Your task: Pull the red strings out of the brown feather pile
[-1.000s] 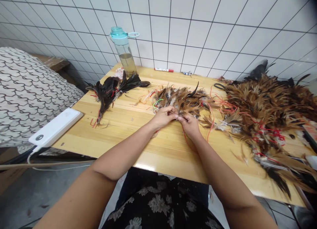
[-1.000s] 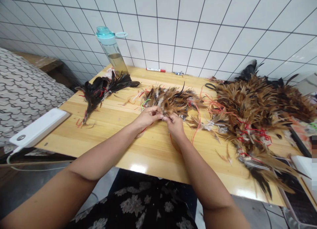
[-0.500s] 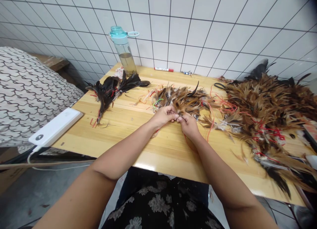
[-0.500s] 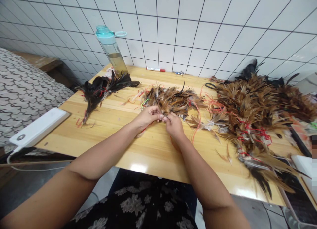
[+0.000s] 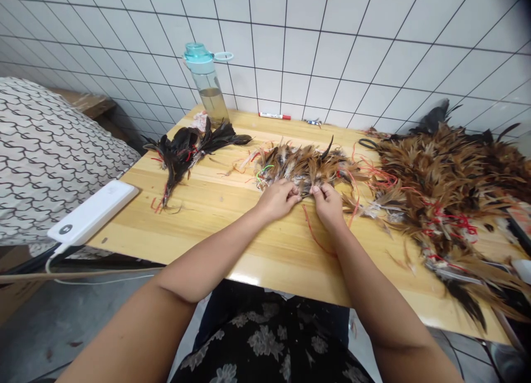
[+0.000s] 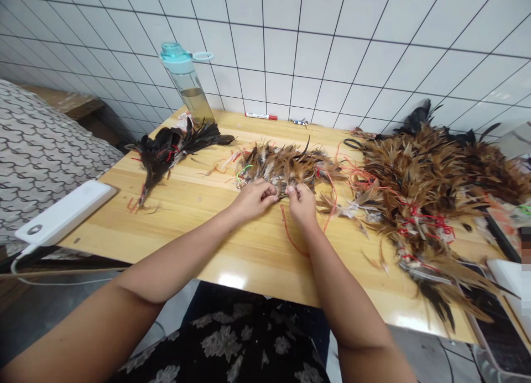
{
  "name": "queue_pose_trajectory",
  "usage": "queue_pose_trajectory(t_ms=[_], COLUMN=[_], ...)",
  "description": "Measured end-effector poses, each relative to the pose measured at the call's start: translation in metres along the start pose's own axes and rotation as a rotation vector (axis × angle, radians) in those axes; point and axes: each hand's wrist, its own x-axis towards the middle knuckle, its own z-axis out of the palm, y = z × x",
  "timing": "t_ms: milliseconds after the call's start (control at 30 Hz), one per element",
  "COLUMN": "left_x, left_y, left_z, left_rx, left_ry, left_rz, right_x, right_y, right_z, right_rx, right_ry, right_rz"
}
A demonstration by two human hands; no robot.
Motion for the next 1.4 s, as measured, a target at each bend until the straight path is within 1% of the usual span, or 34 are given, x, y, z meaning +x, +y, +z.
queue_pose_trajectory(t_ms=[133, 200, 267, 367, 467, 567, 600, 667, 800, 1000, 1167, 1267, 1400], left_x=[-0.002, -0.001, 0.0, 0.003, 0.005, 0.005, 0.005, 0.005, 0.005, 0.004, 0.004, 0.004, 0.004], left_y=[0.003, 0.002, 0.001, -0.001, 0.0, 0.002, 0.003, 0.005, 0.006, 0.004, 0.001, 0.001, 0.002], left_z=[0.007, 0.008, 0.007, 0.002, -0.001, -0.002, -0.002, -0.001, 0.0, 0.001, 0.002, 0.001, 0.001], left_rx=[0.15, 0.142, 0.061, -0.174, -0.518, -0.854, -0.931, -1.008, -0.957, -0.863, -0.764, -0.762, -0.817], left_ry=[-0.002, 0.0, 0.016, 0.07, 0.106, 0.074, 0.056, 0.036, 0.04, 0.072, 0.078, 0.07, 0.084], left_rz=[-0.012, -0.022, -0.04, -0.134, -0.259, -0.322, -0.334, -0.347, -0.332, -0.316, -0.278, -0.275, -0.292], right_x=[-0.003, -0.003, -0.003, -0.003, -0.003, -0.004, -0.004, -0.005, -0.005, -0.006, -0.005, -0.005, -0.005], right_y=[-0.002, -0.003, -0.003, -0.003, -0.003, -0.003, -0.003, -0.003, -0.002, -0.001, 0.001, 0.002, 0.002], right_z=[0.005, 0.006, 0.006, 0.005, 0.005, 0.007, 0.007, 0.009, 0.012, 0.013, 0.015, 0.016, 0.017], right_rx=[-0.011, -0.022, -0.03, -0.038, -0.044, -0.045, -0.044, -0.04, -0.036, -0.001, 0.045, 0.058, 0.071], right_ry=[-0.017, -0.029, -0.029, -0.021, -0.02, -0.027, -0.033, -0.044, -0.061, -0.073, -0.082, -0.078, -0.067], right_rz=[-0.009, -0.013, -0.011, -0.004, -0.001, -0.007, -0.011, -0.021, -0.041, -0.009, -0.015, -0.016, -0.01])
